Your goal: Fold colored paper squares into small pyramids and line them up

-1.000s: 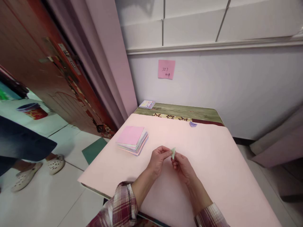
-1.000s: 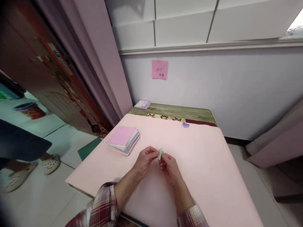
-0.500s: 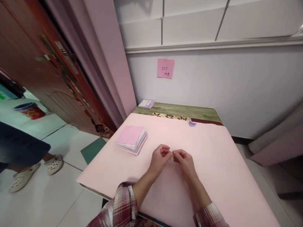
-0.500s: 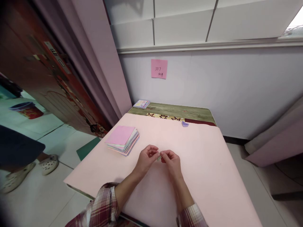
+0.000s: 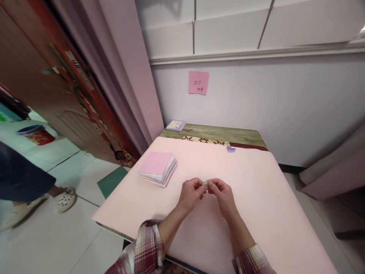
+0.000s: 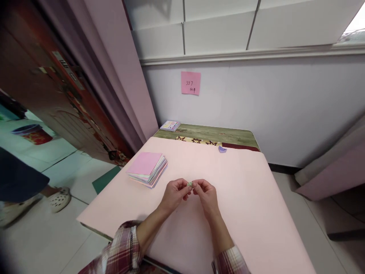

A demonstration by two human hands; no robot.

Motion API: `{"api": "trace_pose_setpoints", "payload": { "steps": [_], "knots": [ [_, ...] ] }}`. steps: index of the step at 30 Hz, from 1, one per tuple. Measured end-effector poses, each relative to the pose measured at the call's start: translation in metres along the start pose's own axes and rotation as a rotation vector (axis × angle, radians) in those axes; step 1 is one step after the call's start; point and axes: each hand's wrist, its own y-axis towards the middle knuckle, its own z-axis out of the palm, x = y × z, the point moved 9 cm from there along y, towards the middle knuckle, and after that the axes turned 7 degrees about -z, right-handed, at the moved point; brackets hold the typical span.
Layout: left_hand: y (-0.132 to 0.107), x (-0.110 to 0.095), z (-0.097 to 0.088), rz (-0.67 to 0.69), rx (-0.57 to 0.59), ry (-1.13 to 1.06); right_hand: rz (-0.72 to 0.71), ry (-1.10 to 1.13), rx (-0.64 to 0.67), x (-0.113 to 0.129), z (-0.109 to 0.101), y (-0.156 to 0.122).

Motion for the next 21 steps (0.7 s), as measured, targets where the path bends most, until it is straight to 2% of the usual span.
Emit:
{"api": "trace_pose_setpoints", "payload": {
  "steps": [9,13,16,21],
  "knots": [
    [-0.002,0.001,0.002,0.046,0.009,0.019,-0.087,-0.072,-0.019,0.004,0.000,0.000],
    [0.000,0.004,0.005,-0.002,0.052,-0.065,-0.037,-0.035,-0.080,-0.002,-0.006,0.001],
    [0.001,0.004,0.002,-0.021,0.038,-0.176,-0.008,-0.008,-0.120,-0.002,-0.009,0.001],
    [0.003,0.000,-0.004,0.020,-0.001,-0.204,0.023,0.031,-0.086,-0.002,-0.006,0.000]
  ]
}}
